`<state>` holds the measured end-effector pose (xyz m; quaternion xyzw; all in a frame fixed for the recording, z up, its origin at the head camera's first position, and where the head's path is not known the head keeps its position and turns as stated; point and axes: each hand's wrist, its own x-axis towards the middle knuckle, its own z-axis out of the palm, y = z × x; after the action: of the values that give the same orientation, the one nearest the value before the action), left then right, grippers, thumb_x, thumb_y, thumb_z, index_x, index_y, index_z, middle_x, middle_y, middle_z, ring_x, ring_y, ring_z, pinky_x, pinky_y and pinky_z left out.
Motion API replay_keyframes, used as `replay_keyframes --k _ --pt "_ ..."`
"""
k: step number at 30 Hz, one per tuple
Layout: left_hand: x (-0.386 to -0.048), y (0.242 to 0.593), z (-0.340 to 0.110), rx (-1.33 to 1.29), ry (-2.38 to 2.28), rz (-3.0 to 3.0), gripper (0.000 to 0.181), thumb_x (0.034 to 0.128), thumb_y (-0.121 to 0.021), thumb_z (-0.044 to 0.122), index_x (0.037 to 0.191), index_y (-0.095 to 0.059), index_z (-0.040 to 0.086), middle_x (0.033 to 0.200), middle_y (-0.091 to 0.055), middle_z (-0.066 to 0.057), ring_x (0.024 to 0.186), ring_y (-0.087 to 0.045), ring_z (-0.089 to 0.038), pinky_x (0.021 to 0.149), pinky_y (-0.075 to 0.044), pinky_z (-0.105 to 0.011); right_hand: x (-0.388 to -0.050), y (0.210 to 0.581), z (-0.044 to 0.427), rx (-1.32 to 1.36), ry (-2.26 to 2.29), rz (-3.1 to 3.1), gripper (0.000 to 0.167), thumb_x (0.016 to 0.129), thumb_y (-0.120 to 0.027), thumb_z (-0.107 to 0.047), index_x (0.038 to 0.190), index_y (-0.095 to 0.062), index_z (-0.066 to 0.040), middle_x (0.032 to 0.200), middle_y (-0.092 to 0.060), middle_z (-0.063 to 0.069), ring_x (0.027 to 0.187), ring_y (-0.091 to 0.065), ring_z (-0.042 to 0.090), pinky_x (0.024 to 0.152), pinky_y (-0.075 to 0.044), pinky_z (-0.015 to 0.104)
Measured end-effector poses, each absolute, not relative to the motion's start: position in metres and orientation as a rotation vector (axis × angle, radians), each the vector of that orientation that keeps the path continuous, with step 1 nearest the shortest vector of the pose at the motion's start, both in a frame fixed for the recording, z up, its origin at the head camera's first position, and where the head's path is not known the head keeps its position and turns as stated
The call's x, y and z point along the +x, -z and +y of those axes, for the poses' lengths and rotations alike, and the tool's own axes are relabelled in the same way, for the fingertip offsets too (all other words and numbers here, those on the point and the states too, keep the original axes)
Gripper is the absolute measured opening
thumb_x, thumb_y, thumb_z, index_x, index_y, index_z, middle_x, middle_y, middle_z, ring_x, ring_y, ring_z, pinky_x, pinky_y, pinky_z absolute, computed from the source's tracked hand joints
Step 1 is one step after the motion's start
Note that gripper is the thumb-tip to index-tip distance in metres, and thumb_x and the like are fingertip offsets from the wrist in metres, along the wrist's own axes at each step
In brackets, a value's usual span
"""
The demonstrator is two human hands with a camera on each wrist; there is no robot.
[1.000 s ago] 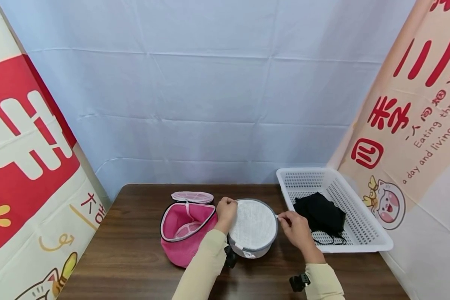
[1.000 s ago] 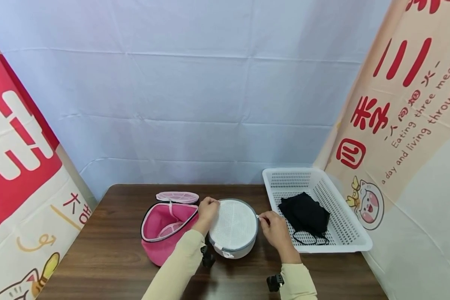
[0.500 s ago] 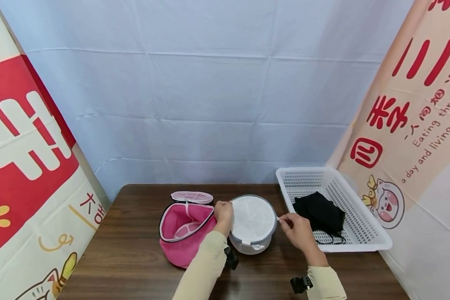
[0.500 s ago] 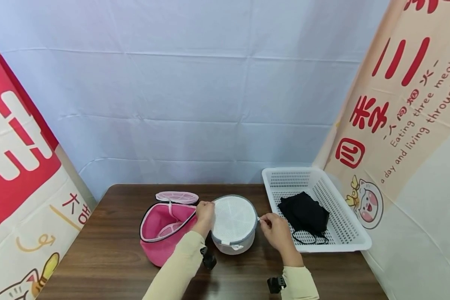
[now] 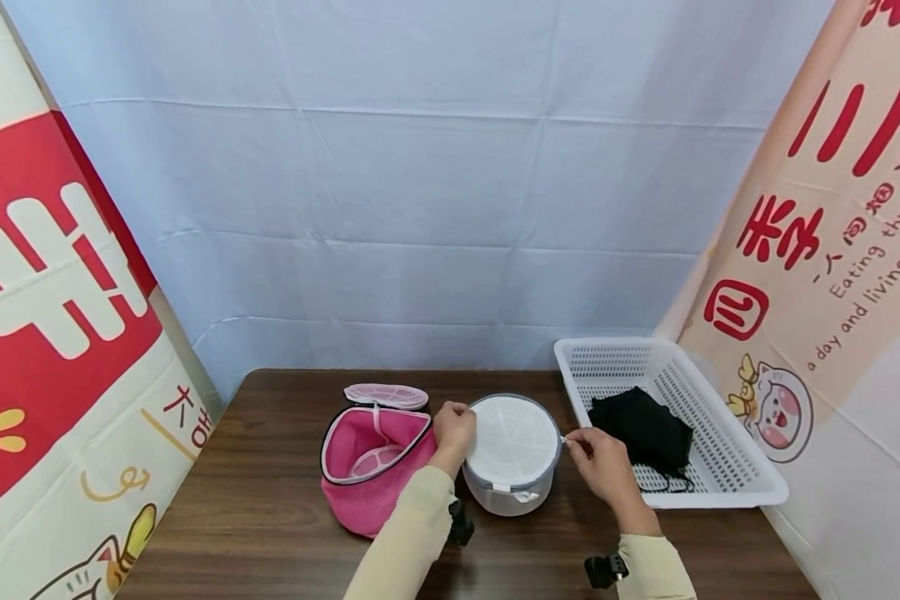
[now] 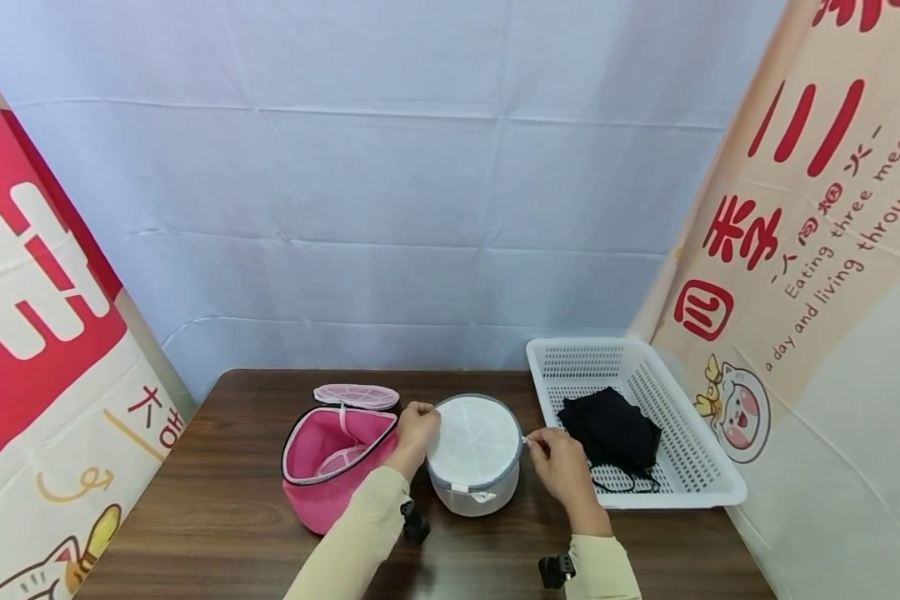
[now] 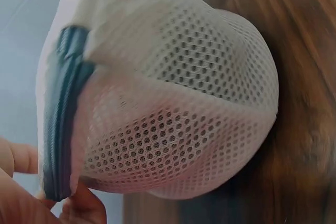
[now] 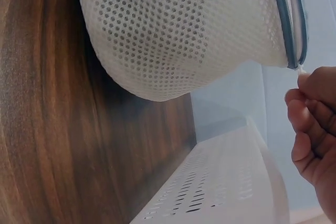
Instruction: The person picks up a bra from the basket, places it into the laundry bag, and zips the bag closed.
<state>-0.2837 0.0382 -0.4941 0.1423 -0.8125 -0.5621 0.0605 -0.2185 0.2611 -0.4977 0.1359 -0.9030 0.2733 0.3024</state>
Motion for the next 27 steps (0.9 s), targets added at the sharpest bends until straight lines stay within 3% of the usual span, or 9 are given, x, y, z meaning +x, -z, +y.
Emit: replay_keyframes --k 6,16,27 --pt "-0.279 0.49 0.043 0.307 1.473 -2.543 0.03 0.0821 -0.063 0.016 0.11 -0.059 0.005 0.103 -0.049 -0.018 0.093 -0.052 -0.034 0.082 -0.041 -0.044 -0.217 0.498 0.262 0.36 -0.715 -2.404 0.012 0.074 -0.074 0.003 0.08 -0.067 -0.005 0.075 -0.06 0.001 0.062 -0.052 0.011 0.054 -0.045 0.03" --pt "-0.288 0.486 0.047 -0.011 1.098 -2.679 0.032 0.0863 -0.062 0.021 0.116 -0.06 0.009 0.111 -0.05 -0.015 0.099 -0.048 -0.032 0.076 -0.037 -0.048 -0.222 0.498 0.262 0.384 -0.72 -2.382 0.013 0.073 -0.074 0.004 0.08 -0.068 -0.005 0.076 -0.061 0.002 0.064 -0.053 0.011 0.055 -0.046 0.032" --pt "-0.297 0.469 0.058 -0.33 0.857 -2.82 0.034 0.0869 -0.061 0.021 0.12 -0.061 0.014 0.112 -0.055 -0.011 0.099 -0.05 -0.029 0.074 -0.036 -0.042 -0.23 0.498 0.261 0.395 -0.726 -2.379 0.013 0.073 -0.074 0.005 0.08 -0.068 -0.004 0.077 -0.062 0.004 0.065 -0.056 0.015 0.057 -0.047 0.035"
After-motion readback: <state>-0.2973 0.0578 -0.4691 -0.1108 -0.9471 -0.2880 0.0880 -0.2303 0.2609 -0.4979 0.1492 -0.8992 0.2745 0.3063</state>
